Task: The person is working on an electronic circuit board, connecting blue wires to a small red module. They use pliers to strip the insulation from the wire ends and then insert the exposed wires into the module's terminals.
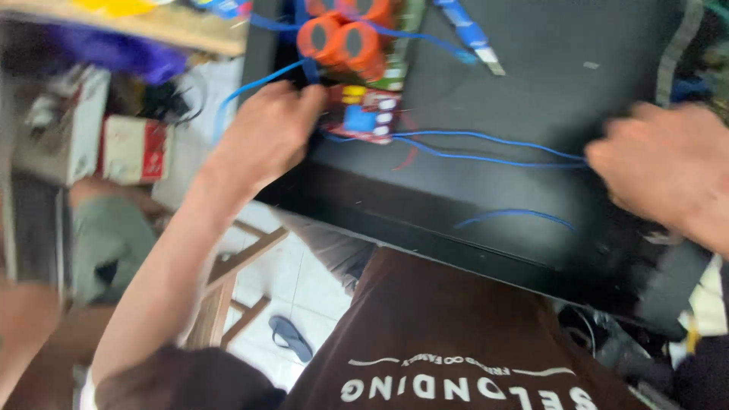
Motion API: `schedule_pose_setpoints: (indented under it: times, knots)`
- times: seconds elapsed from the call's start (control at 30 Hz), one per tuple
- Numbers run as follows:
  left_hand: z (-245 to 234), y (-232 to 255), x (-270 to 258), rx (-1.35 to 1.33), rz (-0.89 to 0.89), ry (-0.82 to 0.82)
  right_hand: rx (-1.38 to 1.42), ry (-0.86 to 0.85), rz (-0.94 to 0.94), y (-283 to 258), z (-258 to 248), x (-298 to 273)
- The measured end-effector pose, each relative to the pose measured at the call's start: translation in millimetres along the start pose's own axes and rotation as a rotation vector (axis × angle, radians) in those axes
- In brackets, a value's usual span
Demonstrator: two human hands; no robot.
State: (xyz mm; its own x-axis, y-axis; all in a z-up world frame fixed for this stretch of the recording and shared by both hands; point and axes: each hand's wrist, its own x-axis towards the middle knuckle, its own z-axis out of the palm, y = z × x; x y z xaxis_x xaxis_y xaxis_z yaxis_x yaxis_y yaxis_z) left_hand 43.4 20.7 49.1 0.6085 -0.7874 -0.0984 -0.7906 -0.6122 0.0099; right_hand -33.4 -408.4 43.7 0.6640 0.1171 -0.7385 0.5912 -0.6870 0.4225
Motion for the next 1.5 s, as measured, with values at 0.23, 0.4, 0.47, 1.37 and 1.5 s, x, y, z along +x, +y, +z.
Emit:
schedule_pose_setpoints:
  times: [0.23, 0.4, 0.47, 1.37, 1.5]
  knots:
    - [-20.4, 26.1, 3.1, -0.134, -0.102, -0.090, 0.268, -0.063, -0.101, 32.6, -6.0, 16.1]
    - [-6.2, 20.1, -2.1, 0.143, 0.071, 0.163, 0.237, -0.056, -0.134, 33.3, -5.2, 32.1]
    - [1.7, 16.1, -4.7, 0.150, 0.054, 0.189, 0.192, -0.074, -0.130, 29.7, -14.2, 20.1]
    - [-79.6, 117.4, -34.0, -0.681, -0.276, 0.559, 0.203, 0.515, 0.145, 42.1, 52.0, 1.3]
    - [-63.2, 144.9, 6.4, -1.097, -0.202, 0.079, 0.948, 0.769, 0.088, 33.0, 24.8, -62.9]
